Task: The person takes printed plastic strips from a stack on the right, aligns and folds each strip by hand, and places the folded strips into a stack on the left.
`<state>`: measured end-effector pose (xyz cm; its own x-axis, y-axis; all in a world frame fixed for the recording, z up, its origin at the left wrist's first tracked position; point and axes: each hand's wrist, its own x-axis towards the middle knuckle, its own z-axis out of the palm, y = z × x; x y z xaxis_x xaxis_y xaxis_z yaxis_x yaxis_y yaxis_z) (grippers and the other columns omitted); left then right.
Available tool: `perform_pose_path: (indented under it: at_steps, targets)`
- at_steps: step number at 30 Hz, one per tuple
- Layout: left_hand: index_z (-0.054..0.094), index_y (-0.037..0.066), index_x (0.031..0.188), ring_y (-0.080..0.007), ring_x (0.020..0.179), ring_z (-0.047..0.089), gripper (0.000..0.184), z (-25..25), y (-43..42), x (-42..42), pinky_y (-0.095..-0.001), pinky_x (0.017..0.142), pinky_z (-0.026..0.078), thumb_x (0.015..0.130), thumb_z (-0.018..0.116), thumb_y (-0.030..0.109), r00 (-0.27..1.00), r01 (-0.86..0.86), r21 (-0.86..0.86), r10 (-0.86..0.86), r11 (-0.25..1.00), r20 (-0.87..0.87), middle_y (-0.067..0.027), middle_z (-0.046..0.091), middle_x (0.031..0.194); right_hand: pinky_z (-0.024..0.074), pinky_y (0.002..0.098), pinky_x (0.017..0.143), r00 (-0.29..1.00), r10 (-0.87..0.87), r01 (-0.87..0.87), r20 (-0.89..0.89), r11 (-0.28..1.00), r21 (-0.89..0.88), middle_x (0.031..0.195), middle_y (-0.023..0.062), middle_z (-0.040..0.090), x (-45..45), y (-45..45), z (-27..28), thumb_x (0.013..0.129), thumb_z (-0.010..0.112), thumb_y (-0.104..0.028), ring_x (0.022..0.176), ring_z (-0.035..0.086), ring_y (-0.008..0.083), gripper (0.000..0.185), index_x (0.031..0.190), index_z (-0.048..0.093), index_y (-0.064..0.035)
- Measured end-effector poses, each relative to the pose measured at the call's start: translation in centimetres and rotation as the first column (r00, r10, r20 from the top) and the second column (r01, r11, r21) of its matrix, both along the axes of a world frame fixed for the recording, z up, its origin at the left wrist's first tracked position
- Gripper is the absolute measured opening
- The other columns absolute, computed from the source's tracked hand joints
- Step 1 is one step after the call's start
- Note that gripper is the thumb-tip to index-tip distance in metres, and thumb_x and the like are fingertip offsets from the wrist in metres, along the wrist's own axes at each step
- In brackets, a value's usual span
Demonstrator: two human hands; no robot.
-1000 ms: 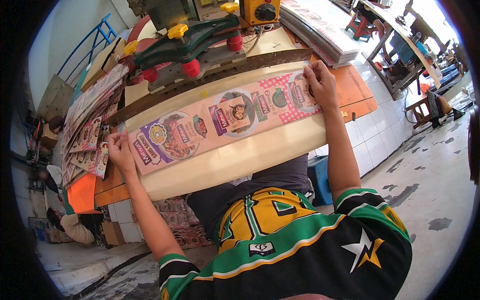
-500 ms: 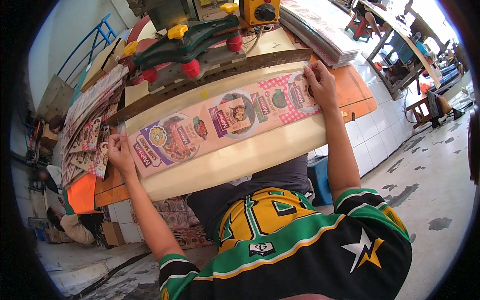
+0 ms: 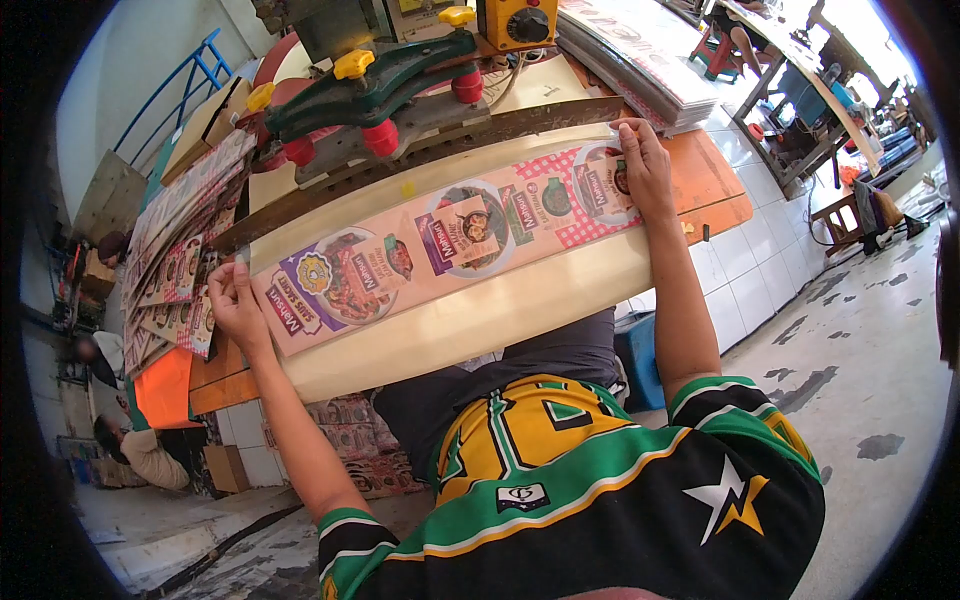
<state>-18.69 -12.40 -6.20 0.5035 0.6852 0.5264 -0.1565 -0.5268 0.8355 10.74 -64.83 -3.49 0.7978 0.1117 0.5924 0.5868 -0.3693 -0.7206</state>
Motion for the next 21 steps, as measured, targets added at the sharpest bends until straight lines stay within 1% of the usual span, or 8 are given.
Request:
perform_pose_path:
  at_steps: [4,6,9,10,13,15,19,21]
  targets:
    - [0.057,0.003,0.110,-0.0081,0.081,0.064,0.023,0.1,-0.3,0.0,-0.0212,0.070,0.050,0.103,0.066,0.022,1.000,-0.024,-0.002,0.024,1.000,0.013,-0.0043,0.068,0.090,0.0516,0.0367,0.077,0.998,-0.018,0.017,-0.052,0.999,-0.034,0.087,0.0163,0.072,-0.1,-0.2,0.1,0.109,0.050,-0.037,0.082,0.069,0.0229,0.042,0.107,0.069,-0.0002]
    - [0.056,0.002,0.110,-0.0091,0.086,0.065,0.022,0.1,-0.4,0.1,-0.0221,0.075,0.050,0.103,0.067,0.021,0.998,-0.036,0.033,0.034,0.999,0.053,-0.0047,0.068,0.094,0.0505,0.0367,0.074,0.982,-0.046,0.038,-0.185,0.998,-0.047,0.082,0.0148,0.070,0.2,-0.5,-0.1,0.109,0.048,-0.041,0.078,0.064,0.0199,0.048,0.102,0.072,0.0007]
    - [0.056,0.002,0.110,-0.0083,0.089,0.064,0.022,0.2,-0.5,0.1,-0.0218,0.077,0.050,0.102,0.067,0.020,0.996,-0.032,0.034,0.029,0.999,0.086,-0.0047,0.068,0.097,0.0493,0.0364,0.071,0.985,-0.057,0.053,-0.163,0.998,-0.025,0.077,0.0132,0.067,0.5,-0.3,-0.7,0.109,0.047,-0.043,0.074,0.060,0.0174,0.052,0.099,0.072,0.0012]
    - [0.056,0.002,0.110,-0.0083,0.089,0.064,0.022,0.1,-0.4,0.1,-0.0218,0.077,0.050,0.102,0.067,0.020,0.996,-0.032,0.034,0.029,0.999,0.086,-0.0047,0.068,0.097,0.0493,0.0364,0.071,0.985,-0.056,0.053,-0.163,0.998,-0.025,0.077,0.0132,0.067,0.5,-0.3,-0.7,0.109,0.047,-0.043,0.074,0.060,0.0174,0.052,0.099,0.072,0.0012]
    - [0.056,0.003,0.110,-0.0081,0.088,0.064,0.021,-0.1,-0.2,0.0,-0.0215,0.078,0.049,0.102,0.068,0.019,0.996,0.000,-0.004,0.001,1.000,0.095,-0.0046,0.069,0.096,0.0481,0.0339,0.071,0.986,-0.007,0.008,-0.166,1.000,0.006,0.078,0.0093,0.065,0.4,-0.2,-0.7,0.110,0.046,-0.043,0.074,0.058,0.0155,0.052,0.099,0.070,0.0009]
    - [0.056,0.003,0.109,-0.0079,0.088,0.064,0.021,-0.2,-0.1,0.0,-0.0213,0.077,0.049,0.102,0.068,0.019,0.994,0.005,-0.006,-0.004,1.000,0.106,-0.0048,0.069,0.096,0.0465,0.0306,0.073,0.978,0.115,-0.087,-0.177,0.984,0.156,0.080,0.0041,0.062,0.7,-0.5,-1.0,0.111,0.045,-0.042,0.077,0.055,0.0130,0.049,0.098,0.068,-0.0006]
    - [0.056,0.003,0.109,-0.0082,0.088,0.064,0.021,-0.3,0.1,-0.1,-0.0214,0.077,0.049,0.102,0.068,0.020,0.996,0.005,-0.019,-0.003,1.000,0.093,-0.0052,0.069,0.096,0.0447,0.0284,0.075,0.968,0.145,-0.106,-0.206,0.976,0.188,0.083,0.0007,0.058,0.8,-0.6,-0.9,0.111,0.044,-0.040,0.079,0.051,0.0112,0.045,0.097,0.066,-0.0028]
    - [0.057,0.003,0.109,-0.0087,0.088,0.064,0.022,-0.4,0.2,-0.1,-0.0215,0.076,0.049,0.102,0.068,0.020,0.996,-0.006,-0.003,0.006,1.000,0.084,-0.0054,0.069,0.096,0.0435,0.0277,0.075,0.978,0.143,-0.117,-0.150,0.978,0.174,0.083,0.0003,0.056,0.6,-0.5,-0.7,0.111,0.044,-0.039,0.079,0.049,0.0105,0.043,0.096,0.064,-0.0038]
